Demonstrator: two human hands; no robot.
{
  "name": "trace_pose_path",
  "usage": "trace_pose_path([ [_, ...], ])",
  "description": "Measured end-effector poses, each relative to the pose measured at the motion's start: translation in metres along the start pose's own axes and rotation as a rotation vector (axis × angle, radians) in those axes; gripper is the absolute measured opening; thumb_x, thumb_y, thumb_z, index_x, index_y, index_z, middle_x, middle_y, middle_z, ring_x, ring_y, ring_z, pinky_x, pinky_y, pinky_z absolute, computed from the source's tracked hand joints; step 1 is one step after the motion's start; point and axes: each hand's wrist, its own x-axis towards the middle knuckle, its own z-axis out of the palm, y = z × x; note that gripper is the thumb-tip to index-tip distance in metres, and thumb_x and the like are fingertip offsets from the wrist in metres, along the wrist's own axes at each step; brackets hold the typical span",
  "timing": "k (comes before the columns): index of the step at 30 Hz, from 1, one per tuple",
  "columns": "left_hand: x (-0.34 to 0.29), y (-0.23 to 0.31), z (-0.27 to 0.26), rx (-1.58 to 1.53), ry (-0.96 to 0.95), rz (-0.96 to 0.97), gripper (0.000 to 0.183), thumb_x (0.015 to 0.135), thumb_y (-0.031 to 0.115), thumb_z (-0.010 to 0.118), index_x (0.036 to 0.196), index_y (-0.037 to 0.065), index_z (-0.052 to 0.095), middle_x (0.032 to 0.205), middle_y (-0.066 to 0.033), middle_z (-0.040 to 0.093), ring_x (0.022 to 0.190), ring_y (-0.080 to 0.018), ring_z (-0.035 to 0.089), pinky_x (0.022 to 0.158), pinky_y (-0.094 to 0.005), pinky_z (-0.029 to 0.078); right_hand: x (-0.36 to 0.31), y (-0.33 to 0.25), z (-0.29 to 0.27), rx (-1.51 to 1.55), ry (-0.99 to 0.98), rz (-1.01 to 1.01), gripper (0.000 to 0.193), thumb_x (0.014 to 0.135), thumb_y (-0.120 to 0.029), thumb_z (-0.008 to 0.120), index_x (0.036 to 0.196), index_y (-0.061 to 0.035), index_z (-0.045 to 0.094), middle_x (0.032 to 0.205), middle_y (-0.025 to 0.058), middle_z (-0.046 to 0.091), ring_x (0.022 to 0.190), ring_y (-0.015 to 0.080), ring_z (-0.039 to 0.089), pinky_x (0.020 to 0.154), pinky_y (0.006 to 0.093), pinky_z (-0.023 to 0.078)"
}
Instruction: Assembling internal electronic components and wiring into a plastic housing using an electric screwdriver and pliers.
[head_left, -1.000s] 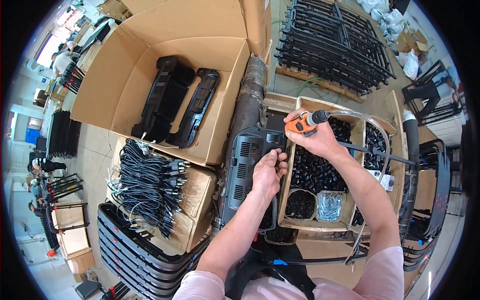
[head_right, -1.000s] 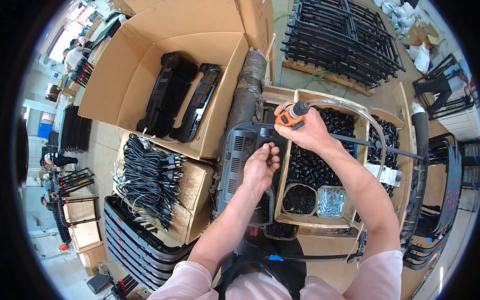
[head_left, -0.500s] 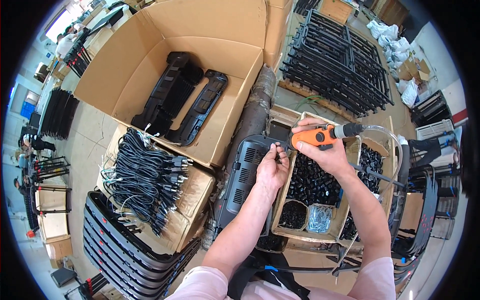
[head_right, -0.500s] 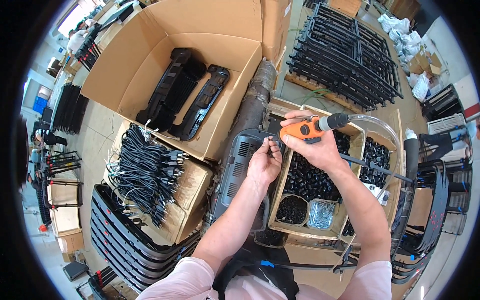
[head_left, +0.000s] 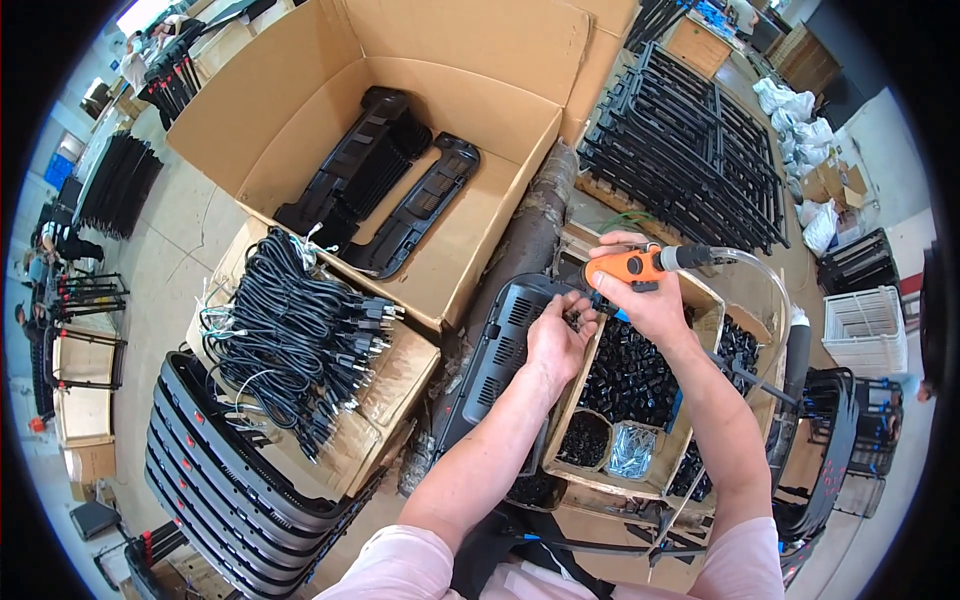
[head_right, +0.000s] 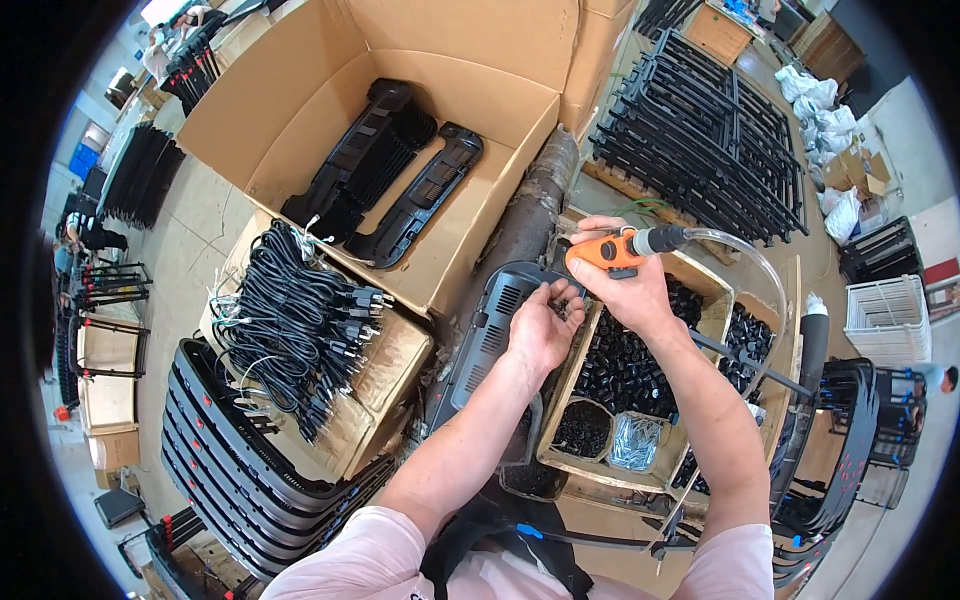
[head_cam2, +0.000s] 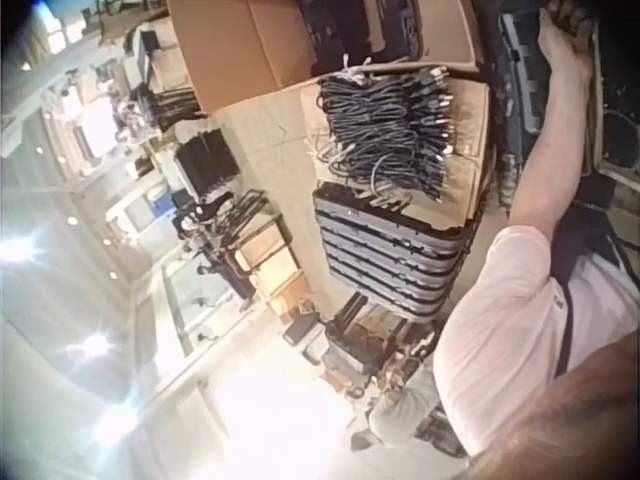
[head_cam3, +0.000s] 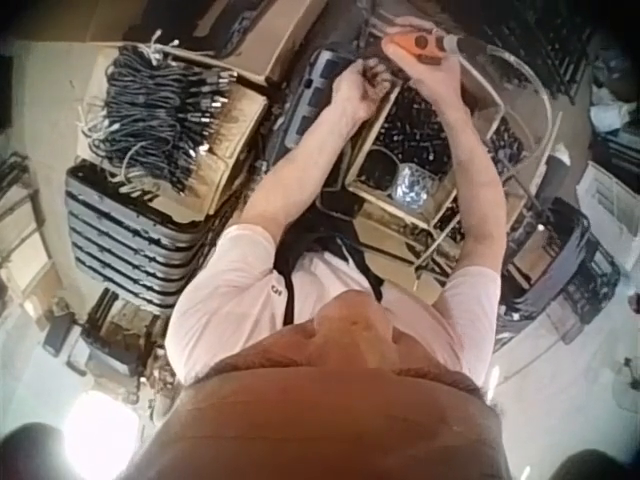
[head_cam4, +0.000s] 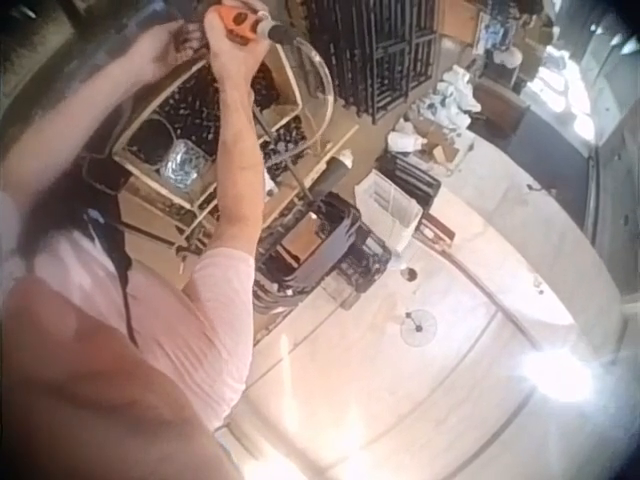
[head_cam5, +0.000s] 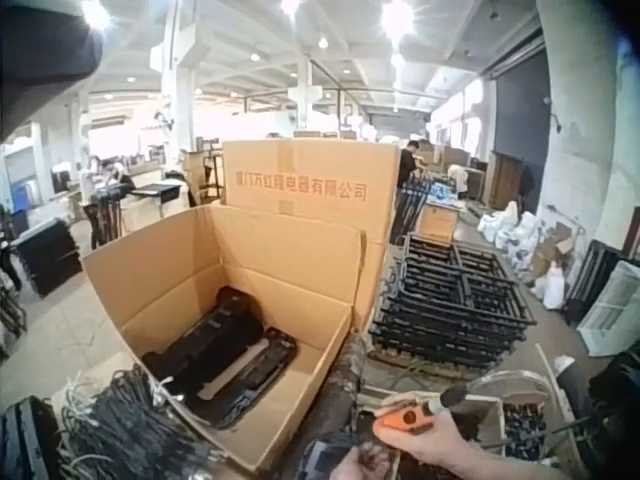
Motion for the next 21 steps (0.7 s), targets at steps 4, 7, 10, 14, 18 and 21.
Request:
trace_pose_path([
  [4, -0.023, -0.004, -0.005, 0.146, -0.039, -0.003, 0.035, 0.116, 0.032, 0.043, 0.112, 0.002, 0.061, 0.106, -0.0129, 0.069, 0.088, -0.0229, 0.068, 0.075, -0.0339, 0.06, 0.008, 0.013, 0.005, -0.061, -0.01, -0.004, 0.048, 0.087, -0.003, 0.082, 0.13, -0.0009, 0.061, 0.117, 0.0115, 0.074, 0.11, 0.018, 0.07, 0.098, 0.0345, 0.058],
  [7, -0.037, -0.005, -0.018, 0.408, -0.049, 0.068, 0.029, 0.115, 0.026, 0.049, 0.115, 0.002, 0.065, 0.091, -0.0049, 0.068, 0.073, -0.0137, 0.062, 0.064, -0.027, 0.054, 0.014, 0.013, 0.012, -0.112, -0.034, -0.012, 0.048, 0.086, -0.006, 0.083, 0.129, -0.0014, 0.062, 0.117, 0.0103, 0.074, 0.11, 0.0175, 0.069, 0.099, 0.0343, 0.056],
  [10, -0.044, 0.001, -0.031, 0.723, -0.078, 0.127, 0.029, 0.114, 0.025, 0.051, 0.121, 0.001, 0.067, 0.085, -0.0001, 0.061, 0.066, -0.0097, 0.054, 0.058, -0.0243, 0.045, 0.019, 0.009, 0.018, -0.146, -0.059, -0.012, 0.043, 0.085, -0.009, 0.084, 0.123, -0.0022, 0.065, 0.115, 0.0081, 0.074, 0.109, 0.0165, 0.069, 0.099, 0.0336, 0.055],
  [14, -0.061, 0.006, -0.042, 0.572, -0.066, 0.082, 0.027, 0.113, 0.022, 0.055, 0.127, 0.001, 0.065, 0.084, 0.0024, 0.057, 0.067, -0.0095, 0.051, 0.06, -0.0243, 0.042, 0.022, 0.013, 0.018, -0.179, -0.141, -0.024, 0.031, 0.086, -0.008, 0.082, 0.114, -0.0027, 0.069, 0.113, 0.0065, 0.072, 0.106, 0.0159, 0.067, 0.095, 0.0328, 0.054],
  [18, -0.069, 0.006, -0.055, 0.558, -0.104, 0.11, 0.024, 0.113, 0.02, 0.055, 0.128, 0.002, 0.063, 0.092, -0.0009, 0.066, 0.074, -0.0102, 0.06, 0.064, -0.025, 0.048, 0.023, 0.012, 0.021, -0.189, -0.159, -0.014, 0.03, 0.086, -0.007, 0.082, 0.113, -0.0029, 0.069, 0.115, 0.0072, 0.072, 0.108, 0.0167, 0.067, 0.097, 0.034, 0.054],
  [21, -0.068, 0.008, -0.06, 0.552, -0.051, 0.097, 0.022, 0.112, 0.02, 0.058, 0.125, 0.004, 0.064, 0.097, -0.0032, 0.07, 0.076, -0.0103, 0.063, 0.065, -0.0251, 0.052, 0.022, 0.017, 0.02, -0.096, -0.131, 0.027, 0.031, 0.087, -0.008, 0.083, 0.114, -0.0029, 0.068, 0.116, 0.009, 0.072, 0.109, 0.0177, 0.067, 0.098, 0.0347, 0.054],
])
